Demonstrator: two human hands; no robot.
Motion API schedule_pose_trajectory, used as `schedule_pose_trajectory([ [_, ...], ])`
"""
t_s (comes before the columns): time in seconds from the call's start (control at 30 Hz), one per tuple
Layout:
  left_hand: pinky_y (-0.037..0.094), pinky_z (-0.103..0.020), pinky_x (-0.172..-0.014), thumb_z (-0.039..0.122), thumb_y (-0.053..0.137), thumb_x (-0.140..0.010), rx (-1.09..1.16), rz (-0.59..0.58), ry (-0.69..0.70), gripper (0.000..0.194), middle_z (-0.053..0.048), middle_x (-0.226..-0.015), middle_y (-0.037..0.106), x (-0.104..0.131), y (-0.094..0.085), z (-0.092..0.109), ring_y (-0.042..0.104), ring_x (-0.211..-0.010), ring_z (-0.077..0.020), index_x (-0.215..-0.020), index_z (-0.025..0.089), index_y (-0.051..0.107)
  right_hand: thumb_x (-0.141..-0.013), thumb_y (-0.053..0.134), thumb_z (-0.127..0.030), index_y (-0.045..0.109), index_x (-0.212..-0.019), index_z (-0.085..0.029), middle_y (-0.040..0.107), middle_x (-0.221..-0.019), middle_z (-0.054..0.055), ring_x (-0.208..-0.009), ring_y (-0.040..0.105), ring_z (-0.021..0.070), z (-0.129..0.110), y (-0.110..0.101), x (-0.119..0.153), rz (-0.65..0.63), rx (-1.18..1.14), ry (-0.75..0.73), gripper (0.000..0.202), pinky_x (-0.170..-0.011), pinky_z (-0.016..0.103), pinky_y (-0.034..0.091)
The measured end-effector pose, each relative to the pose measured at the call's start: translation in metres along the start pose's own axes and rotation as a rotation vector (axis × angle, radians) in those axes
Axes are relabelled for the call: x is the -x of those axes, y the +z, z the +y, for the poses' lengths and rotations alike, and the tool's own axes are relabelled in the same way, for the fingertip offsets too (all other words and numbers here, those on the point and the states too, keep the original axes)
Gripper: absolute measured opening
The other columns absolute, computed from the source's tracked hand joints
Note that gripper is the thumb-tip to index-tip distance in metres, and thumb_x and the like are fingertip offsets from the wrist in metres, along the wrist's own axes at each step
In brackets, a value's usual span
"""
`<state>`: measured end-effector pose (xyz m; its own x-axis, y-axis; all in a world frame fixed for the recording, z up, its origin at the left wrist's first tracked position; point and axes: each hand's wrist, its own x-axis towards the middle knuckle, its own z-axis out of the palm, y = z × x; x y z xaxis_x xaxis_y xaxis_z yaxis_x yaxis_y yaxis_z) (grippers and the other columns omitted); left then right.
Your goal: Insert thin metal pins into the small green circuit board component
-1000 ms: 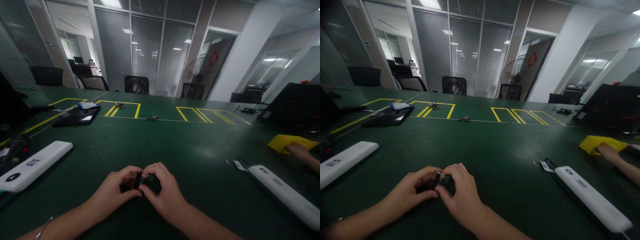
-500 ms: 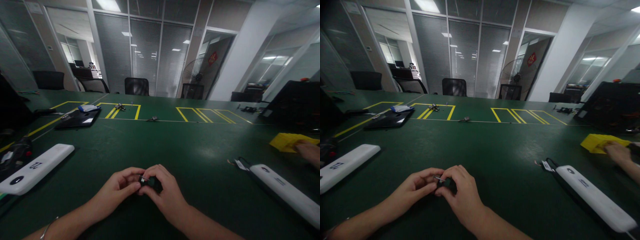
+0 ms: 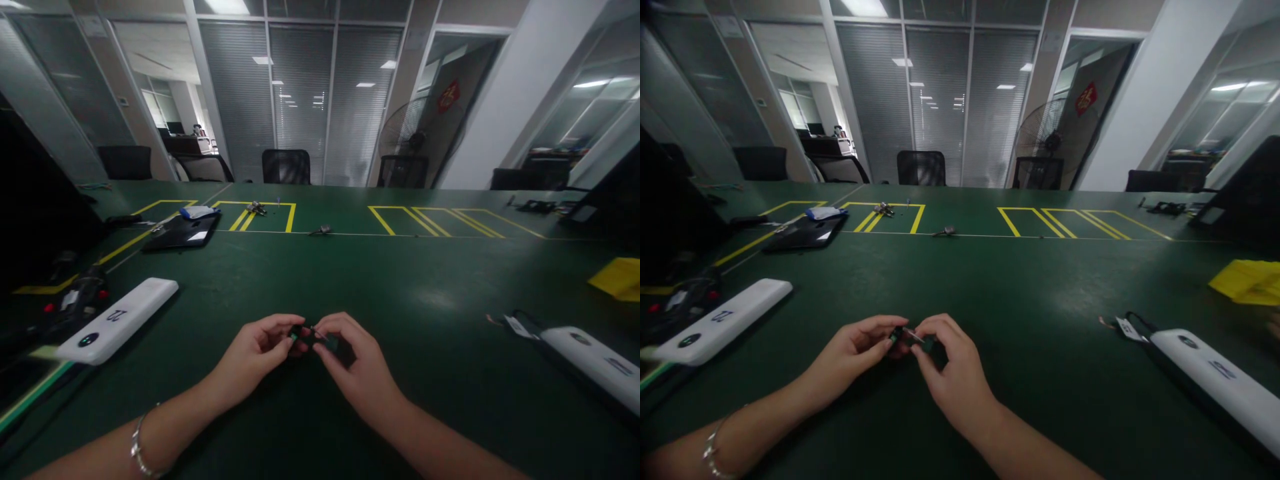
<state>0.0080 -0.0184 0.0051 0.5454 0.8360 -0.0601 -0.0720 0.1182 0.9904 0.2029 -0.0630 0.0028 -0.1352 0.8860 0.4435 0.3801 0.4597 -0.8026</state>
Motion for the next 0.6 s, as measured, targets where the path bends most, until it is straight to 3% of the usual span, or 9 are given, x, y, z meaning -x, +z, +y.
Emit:
schedule_pose_trajectory([
  [0.2, 0.051, -0.039, -0.084, 0.02, 0.062, -0.084, -0.057, 0.03, 0.014, 0.032, -0.011, -0.104, 0.071, 0.0002, -0.0035, 0.0031, 0.067, -0.086, -0.0202, -0.115, 0.013, 0.06, -0.084, 0.058, -0.012, 0.061, -0.089, -0.02, 0.06, -0.093, 0.005, -0.088, 0.059, 0.0189, 0.0034, -0.0004, -0.0021, -0.021, 0.015, 0.056, 0.01, -0.077, 0.031, 0.049],
  [0.43, 0.05, -0.037, -0.079, 0.02, 0.058, -0.088, -0.053, -0.046, 0.023, 0.041, -0.01, -0.103, 0.07, -0.0019, -0.0034, 0.0025, 0.066, -0.086, -0.0201, -0.127, 0.015, 0.049, -0.086, 0.059, -0.018, 0.062, -0.09, -0.02, 0.061, -0.093, 0.004, -0.088, 0.06, 0.0188, -0.0003, -0.0006, -0.0031, -0.033, 0.031, 0.1, 0.006, -0.077, 0.031, 0.049],
  [0.6, 0.05, -0.036, -0.082, 0.022, 0.054, -0.091, -0.137, -0.008, 0.035, 0.028, -0.009, -0.098, 0.069, -0.0018, -0.0046, 0.0043, 0.064, -0.089, -0.0201, -0.117, 0.014, 0.06, -0.095, 0.05, -0.024, 0.067, -0.093, -0.021, 0.064, -0.092, 0.005, -0.085, 0.061, 0.018, -0.0036, -0.0042, -0.0024, -0.112, 0.086, 0.11, 0.018, -0.073, 0.03, 0.05],
])
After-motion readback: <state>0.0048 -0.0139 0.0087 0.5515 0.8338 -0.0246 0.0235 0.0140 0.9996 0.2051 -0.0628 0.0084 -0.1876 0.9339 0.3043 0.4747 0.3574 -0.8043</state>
